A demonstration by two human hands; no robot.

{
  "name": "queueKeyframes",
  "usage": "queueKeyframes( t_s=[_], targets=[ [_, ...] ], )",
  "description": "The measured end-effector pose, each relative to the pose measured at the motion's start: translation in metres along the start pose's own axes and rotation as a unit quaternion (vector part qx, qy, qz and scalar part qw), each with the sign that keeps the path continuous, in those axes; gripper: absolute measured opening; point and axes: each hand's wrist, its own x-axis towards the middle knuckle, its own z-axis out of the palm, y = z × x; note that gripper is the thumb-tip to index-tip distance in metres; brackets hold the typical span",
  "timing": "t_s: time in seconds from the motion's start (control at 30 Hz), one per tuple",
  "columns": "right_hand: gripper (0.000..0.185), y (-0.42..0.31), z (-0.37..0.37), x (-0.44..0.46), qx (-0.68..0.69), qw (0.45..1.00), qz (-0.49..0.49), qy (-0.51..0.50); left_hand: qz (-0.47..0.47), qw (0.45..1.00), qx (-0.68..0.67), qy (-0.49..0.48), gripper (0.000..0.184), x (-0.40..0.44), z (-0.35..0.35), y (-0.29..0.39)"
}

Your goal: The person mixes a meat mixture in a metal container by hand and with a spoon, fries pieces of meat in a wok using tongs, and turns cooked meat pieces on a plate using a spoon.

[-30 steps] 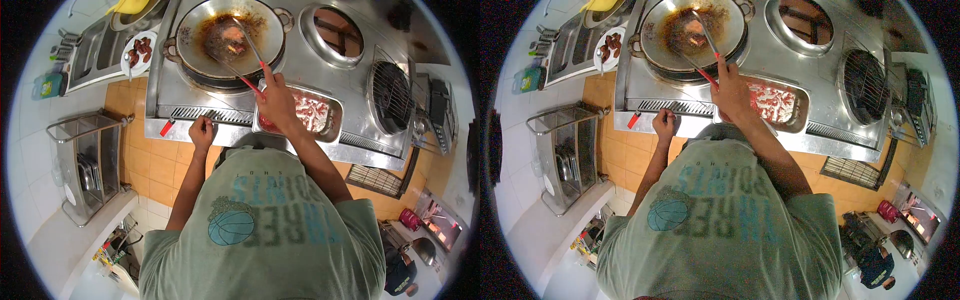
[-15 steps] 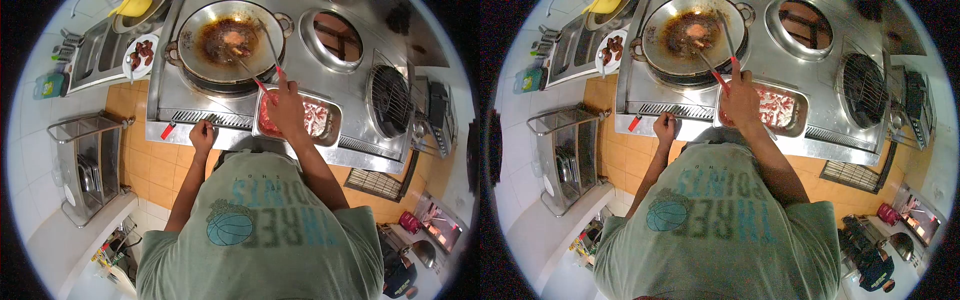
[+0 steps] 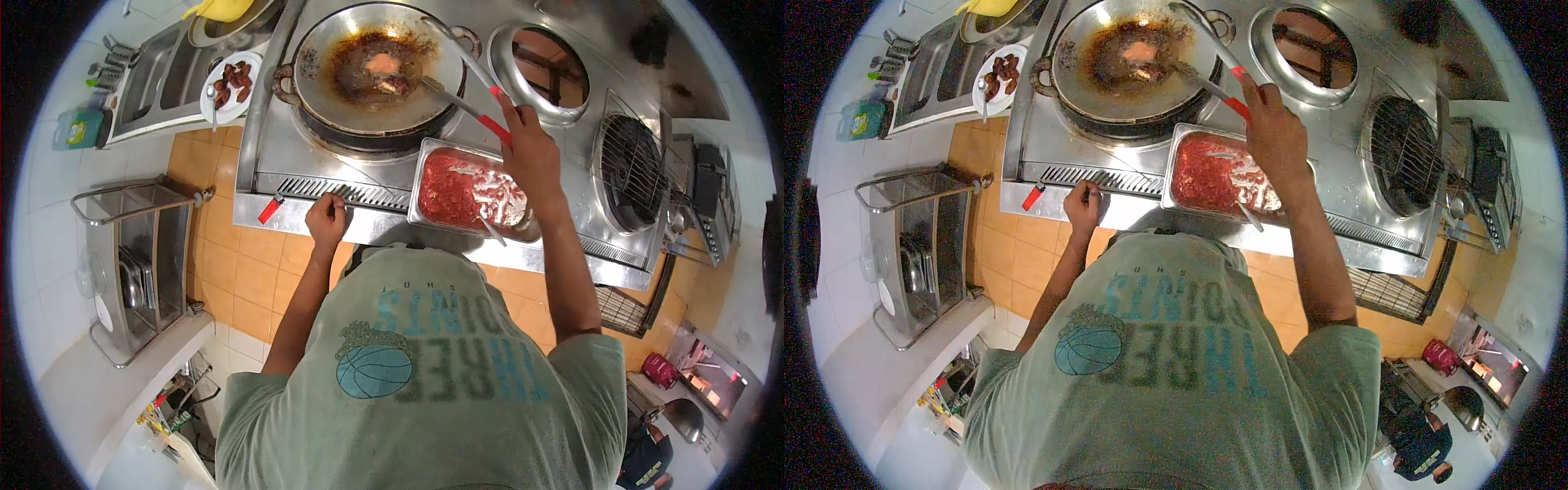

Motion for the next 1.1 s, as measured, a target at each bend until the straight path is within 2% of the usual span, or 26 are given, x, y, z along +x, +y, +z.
queueKeyframes(
  t_s=[0.13, 0.27, 0.37, 0.47, 0.57, 0.67, 0.77, 0.87, 0.97, 1.1],
  targets=[
    [0.069, -0.003, -0.011, 0.011, -0.026, 0.999, -0.042, -0.009, 0.006, 1.0, -0.003, 0.014, 0.015, 0.001, 0.002, 0.0],
    [0.068, -0.012, -0.019, 0.012, 0.044, 0.996, -0.08, -0.003, 0.01, 1.0, 0.009, 0.028, 0.014, 0.0, 0.002, -0.001],
    [0.062, -0.012, -0.012, 0.018, 0.01, 0.992, -0.128, 0.009, 0.011, 0.999, 0.019, 0.024, 0.015, 0.0, 0.001, 0.002],
    [0.068, -0.013, -0.012, 0.025, -0.028, 0.997, -0.073, -0.02, 0.018, 0.999, 0.01, 0.036, 0.012, 0.0, 0.005, -0.001],
    [0.064, -0.009, -0.016, 0.03, -0.081, 0.995, -0.064, 0.01, 0.021, 0.999, 0.008, 0.038, 0.011, 0.001, 0.003, 0.0],
    [0.061, -0.007, -0.019, 0.03, -0.062, 0.992, -0.086, 0.071, 0.028, 0.998, 0.009, 0.049, 0.012, 0.001, 0.004, -0.001],
    [0.06, -0.008, -0.009, 0.038, -0.075, 0.988, -0.102, 0.09, 0.017, 0.999, 0.008, 0.044, 0.013, 0.001, 0.004, 0.001],
    [0.063, 0.001, 0.01, 0.046, -0.084, 0.979, -0.153, 0.109, 0.005, 0.999, 0.01, 0.035, 0.012, 0.0, 0.004, 0.001],
    [0.066, -0.002, 0.006, 0.046, -0.11, 0.976, -0.171, 0.074, 0.009, 0.999, 0.013, 0.035, 0.012, 0.0, 0.002, 0.001],
    [0.067, 0.0, 0.019, 0.048, -0.096, 0.967, -0.214, 0.095, 0.003, 0.999, 0.0, 0.034, 0.011, 0.0, 0.005, -0.001]
  ],
)
